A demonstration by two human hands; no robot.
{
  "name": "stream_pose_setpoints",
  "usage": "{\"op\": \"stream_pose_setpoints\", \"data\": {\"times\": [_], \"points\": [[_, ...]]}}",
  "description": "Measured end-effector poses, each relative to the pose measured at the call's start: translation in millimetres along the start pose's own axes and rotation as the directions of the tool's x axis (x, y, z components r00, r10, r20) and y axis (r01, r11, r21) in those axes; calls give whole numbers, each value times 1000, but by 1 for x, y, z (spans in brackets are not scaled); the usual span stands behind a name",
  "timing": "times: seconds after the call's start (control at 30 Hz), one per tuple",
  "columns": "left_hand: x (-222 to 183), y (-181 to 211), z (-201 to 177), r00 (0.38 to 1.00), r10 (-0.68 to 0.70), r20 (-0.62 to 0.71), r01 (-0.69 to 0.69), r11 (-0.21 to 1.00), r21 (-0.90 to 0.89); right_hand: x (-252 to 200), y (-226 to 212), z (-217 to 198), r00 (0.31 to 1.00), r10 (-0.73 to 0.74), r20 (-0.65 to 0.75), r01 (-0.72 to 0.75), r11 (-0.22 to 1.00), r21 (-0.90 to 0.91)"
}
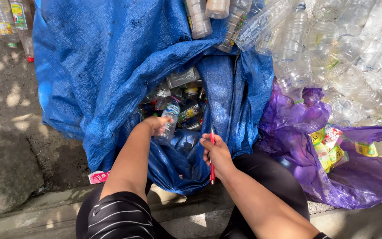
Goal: Sorting plastic bottles by removing caps and cutting off plastic labels for recycling
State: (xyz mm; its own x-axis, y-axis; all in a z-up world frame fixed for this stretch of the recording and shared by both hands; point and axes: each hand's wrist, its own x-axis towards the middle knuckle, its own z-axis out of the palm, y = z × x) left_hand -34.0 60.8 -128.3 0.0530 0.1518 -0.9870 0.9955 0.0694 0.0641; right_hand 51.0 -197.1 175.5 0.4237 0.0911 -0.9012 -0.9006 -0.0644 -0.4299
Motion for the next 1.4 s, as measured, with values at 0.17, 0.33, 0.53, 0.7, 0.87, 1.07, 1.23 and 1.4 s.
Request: {"op": "stream_pose_setpoints", "data": {"times": [0.17, 0.33, 0.53, 0.7, 0.87, 1.07, 1.23, 1.4], "points": [[-157, 30, 6, 979, 145, 144, -110, 968, -226, 10, -25, -4, 998, -66, -4, 66, 997, 41], [-236, 36, 36, 744, 652, 145, -585, 740, -332, 16, -58, -16, 961, -276, 15, 271, 951, 151], [-284, 26, 49, 570, 820, -50, -785, 562, 261, 4, -78, -27, 884, -450, 126, 438, 892, 116], [-316, 8, 58, 522, 842, -138, -748, 529, 401, 0, -67, -22, 854, -464, 236, 478, 878, -3], [-309, -7, 70, 466, 850, -247, -768, 527, 364, -10, -60, -18, 795, -503, 339, 560, 824, -88], [-319, -8, 86, 372, 892, -256, -846, 440, 301, -41, -67, -19, 736, -579, 351, 653, 744, -141], [-350, -1, 82, 156, 889, -430, -689, 410, 598, -57, -98, -11, 609, -649, 456, 783, 582, -218], [-362, -2, 76, 50, 854, -518, -684, 408, 605, -97, -142, 3, 542, -608, 580, 840, 380, -386]]}}
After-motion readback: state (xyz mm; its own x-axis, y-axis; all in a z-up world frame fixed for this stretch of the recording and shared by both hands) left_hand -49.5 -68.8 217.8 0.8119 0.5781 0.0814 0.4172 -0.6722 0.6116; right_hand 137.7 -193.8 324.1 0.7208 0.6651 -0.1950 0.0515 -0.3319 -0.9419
